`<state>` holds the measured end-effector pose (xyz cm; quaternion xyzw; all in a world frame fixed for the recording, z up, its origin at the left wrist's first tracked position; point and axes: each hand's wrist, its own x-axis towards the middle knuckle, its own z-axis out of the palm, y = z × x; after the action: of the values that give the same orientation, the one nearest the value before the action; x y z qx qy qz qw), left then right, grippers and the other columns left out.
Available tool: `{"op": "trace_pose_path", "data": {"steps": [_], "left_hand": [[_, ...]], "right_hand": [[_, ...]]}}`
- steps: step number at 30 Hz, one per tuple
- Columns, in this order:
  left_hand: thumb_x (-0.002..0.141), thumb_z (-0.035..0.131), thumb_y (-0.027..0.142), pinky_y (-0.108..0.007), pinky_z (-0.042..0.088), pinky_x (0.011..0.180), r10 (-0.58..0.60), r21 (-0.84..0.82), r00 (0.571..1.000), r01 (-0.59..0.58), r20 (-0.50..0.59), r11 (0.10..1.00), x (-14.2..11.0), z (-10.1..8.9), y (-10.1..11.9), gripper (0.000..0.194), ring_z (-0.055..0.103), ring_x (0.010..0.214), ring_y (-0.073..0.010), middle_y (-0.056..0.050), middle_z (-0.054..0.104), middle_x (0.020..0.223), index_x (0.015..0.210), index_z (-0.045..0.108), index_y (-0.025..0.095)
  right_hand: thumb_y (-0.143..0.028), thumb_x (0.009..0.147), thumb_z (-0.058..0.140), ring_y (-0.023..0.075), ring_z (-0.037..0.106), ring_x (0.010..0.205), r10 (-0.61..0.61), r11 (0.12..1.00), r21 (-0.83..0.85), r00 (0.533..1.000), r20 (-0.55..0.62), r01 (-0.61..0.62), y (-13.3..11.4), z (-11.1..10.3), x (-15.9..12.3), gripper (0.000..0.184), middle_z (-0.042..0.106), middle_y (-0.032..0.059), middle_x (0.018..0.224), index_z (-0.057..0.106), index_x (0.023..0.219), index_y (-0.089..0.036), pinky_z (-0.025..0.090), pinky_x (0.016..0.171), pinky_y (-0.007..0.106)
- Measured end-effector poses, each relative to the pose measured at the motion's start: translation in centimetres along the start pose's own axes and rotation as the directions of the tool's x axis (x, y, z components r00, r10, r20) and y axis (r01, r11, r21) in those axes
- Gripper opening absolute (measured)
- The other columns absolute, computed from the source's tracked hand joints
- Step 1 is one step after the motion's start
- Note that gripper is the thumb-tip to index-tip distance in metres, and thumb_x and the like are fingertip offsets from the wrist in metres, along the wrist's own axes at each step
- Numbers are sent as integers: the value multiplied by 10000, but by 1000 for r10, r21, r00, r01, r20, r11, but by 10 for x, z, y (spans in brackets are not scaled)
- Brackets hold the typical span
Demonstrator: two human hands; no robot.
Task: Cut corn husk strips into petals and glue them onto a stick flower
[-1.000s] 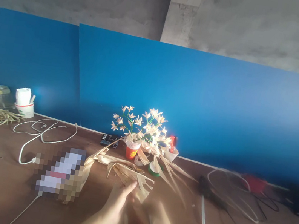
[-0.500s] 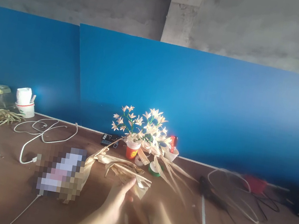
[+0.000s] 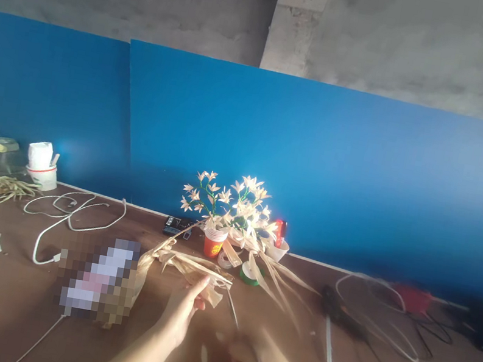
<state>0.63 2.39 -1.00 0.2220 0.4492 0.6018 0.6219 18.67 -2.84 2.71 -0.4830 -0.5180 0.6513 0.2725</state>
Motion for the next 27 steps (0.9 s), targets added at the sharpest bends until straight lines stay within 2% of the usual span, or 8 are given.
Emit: {"op": "trace_pose_path", "data": {"steps": [4, 8, 10, 13, 15, 19, 23, 27], "left_hand": [[604, 818, 278, -171, 356, 474, -133, -27, 987, 135, 90, 990, -8, 5, -5, 256, 559, 539, -80, -7, 668, 646, 743, 668, 123], [669, 753, 364, -200, 335, 457, -119, 130, 934, 79, 336, 988, -21, 11, -8, 303, 611, 555, -139, -61, 703, 658, 795, 689, 97], [684, 734, 374, -205, 330, 453, -108, 155, 917, 52, 384, 987, -24, 12, -9, 316, 614, 559, -147, -73, 711, 673, 818, 697, 90], [653, 758, 368, -204, 350, 469, -141, 121, 941, 108, 308, 987, -24, 12, -13, 310, 595, 550, -127, -52, 703, 665, 796, 696, 100], [629, 782, 364, -210, 373, 491, -186, 103, 945, 163, 268, 981, -22, 11, -16, 322, 591, 552, -121, -41, 699, 666, 799, 690, 106], [628, 789, 358, -227, 395, 511, -212, 115, 935, 186, 283, 976, -23, 11, -19, 338, 612, 581, -141, -47, 697, 673, 823, 680, 105], [646, 767, 347, -229, 396, 495, -144, 132, 965, 117, 220, 984, -18, 9, -18, 311, 617, 591, -149, -43, 696, 699, 833, 663, 121], [652, 756, 360, -220, 380, 461, 4, 217, 990, -34, 140, 976, -4, 2, -14, 311, 580, 550, -128, -31, 680, 695, 824, 641, 128]], "right_hand": [[-388, 655, 714, 140, 560, 595, -98, 952, 272, 979, -176, 144, 5, 3, 10, 296, 650, 14, 670, 586, 832, -188, 333, 513, 237], [-386, 607, 789, 161, 583, 672, -115, 880, 423, 961, -253, 217, 13, 5, 18, 390, 621, -1, 713, 562, 872, -211, 397, 587, 254], [-361, 604, 808, 167, 599, 708, -137, 857, 457, 960, -243, 239, 13, 6, 18, 417, 626, -5, 736, 560, 908, -217, 415, 615, 254], [-386, 618, 796, 187, 622, 738, -204, 868, 403, 948, -244, 291, 12, 7, 15, 466, 648, 5, 773, 567, 984, -211, 452, 686, 287], [-406, 583, 807, 191, 623, 717, -241, 888, 312, 919, -311, 338, 11, 9, 16, 514, 660, 8, 786, 569, 994, -208, 464, 699, 302], [-371, 531, 824, 191, 611, 642, -261, 911, 195, 872, -414, 365, 14, 11, 22, 519, 644, -10, 685, 545, 937, -207, 474, 647, 305], [-319, 586, 763, 138, 535, 539, -267, 929, 117, 854, -448, 351, 16, 8, 26, 406, 602, -36, 637, 541, 905, -204, 433, 540, 261], [-247, 702, 633, 142, 540, 592, -348, 937, -119, 850, -396, 328, 17, 3, 21, 240, 587, -29, 647, 576, 925, -178, 433, 573, 257]]}}
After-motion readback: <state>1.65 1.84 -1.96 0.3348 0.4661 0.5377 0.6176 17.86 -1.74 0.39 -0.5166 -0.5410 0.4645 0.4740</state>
